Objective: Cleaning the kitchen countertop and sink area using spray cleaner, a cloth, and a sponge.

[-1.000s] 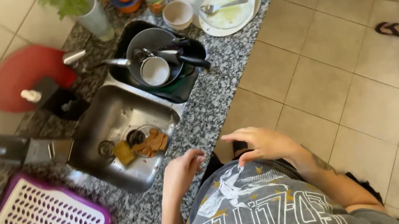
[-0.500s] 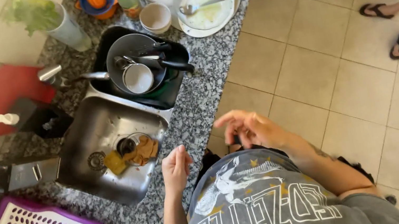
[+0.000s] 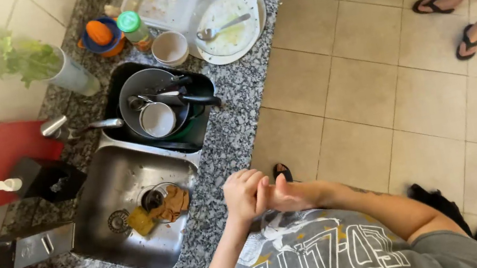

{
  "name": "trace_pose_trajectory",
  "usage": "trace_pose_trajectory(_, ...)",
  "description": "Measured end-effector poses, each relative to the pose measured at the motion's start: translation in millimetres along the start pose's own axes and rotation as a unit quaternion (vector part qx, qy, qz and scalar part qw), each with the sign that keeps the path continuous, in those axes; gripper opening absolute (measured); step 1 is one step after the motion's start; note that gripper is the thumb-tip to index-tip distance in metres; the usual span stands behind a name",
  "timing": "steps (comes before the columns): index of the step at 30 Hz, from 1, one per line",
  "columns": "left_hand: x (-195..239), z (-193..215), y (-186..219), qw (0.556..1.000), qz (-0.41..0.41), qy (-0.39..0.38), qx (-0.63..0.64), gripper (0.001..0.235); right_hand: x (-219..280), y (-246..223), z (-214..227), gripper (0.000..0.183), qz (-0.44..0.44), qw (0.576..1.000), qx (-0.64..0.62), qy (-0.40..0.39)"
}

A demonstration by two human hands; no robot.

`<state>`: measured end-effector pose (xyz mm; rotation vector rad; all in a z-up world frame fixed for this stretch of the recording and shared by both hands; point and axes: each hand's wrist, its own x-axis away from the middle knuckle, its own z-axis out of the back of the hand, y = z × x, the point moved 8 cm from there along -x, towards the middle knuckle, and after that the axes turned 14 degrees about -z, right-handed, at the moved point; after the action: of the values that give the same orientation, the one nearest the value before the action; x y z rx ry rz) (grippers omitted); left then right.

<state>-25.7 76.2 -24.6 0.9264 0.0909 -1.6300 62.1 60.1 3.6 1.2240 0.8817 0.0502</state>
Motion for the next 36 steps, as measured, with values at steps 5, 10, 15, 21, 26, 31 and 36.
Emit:
trace_pose_trajectory(5,-2.5,-5.5,-5.3,0.988,0.049,0.044,0.138,0.026,-5.6,16.0,-27.9,0.076,0.214,0.243,0.889,0.325)
trace_pose_trajectory(10,-42.6,83.1,-8.2,0.965,0.154,0.122,0.174,0.067,-17.1,67.0,-68.9,0.111,0.303,0.143,0.864,0.376)
trace_pose_trajectory(15,-55.3,94.6,22.2,0.992,0.064,0.112,0.002,0.084,-16.5,44.9,-78.4,0.108,0.372,0.229,0.832,0.343)
trace_pose_trajectory(21,-54.6,48.5,53.2,0.998,-0.036,0.028,-0.047,0.075,-59.0,39.5,-64.2,0.09,0.332,0.356,0.846,0.215)
trace_pose_trajectory(26,-56.6,70.4,64.4,0.997,-0.041,0.06,-0.03,0.072,-34.5,7.1,-68.6,0.097,0.372,0.435,0.79,0.221)
trace_pose_trajectory(31,-36.9,73.3,58.9,0.996,-0.017,0.064,-0.067,0.07,-49.8,-2.2,-73.4,0.093,0.389,0.404,0.782,0.271)
trace_pose_trajectory(36,-17.1,82.9,54.5,0.996,0.007,0.067,-0.06,0.066,-65.4,-14.2,-71.4,0.09,0.405,0.375,0.769,0.323)
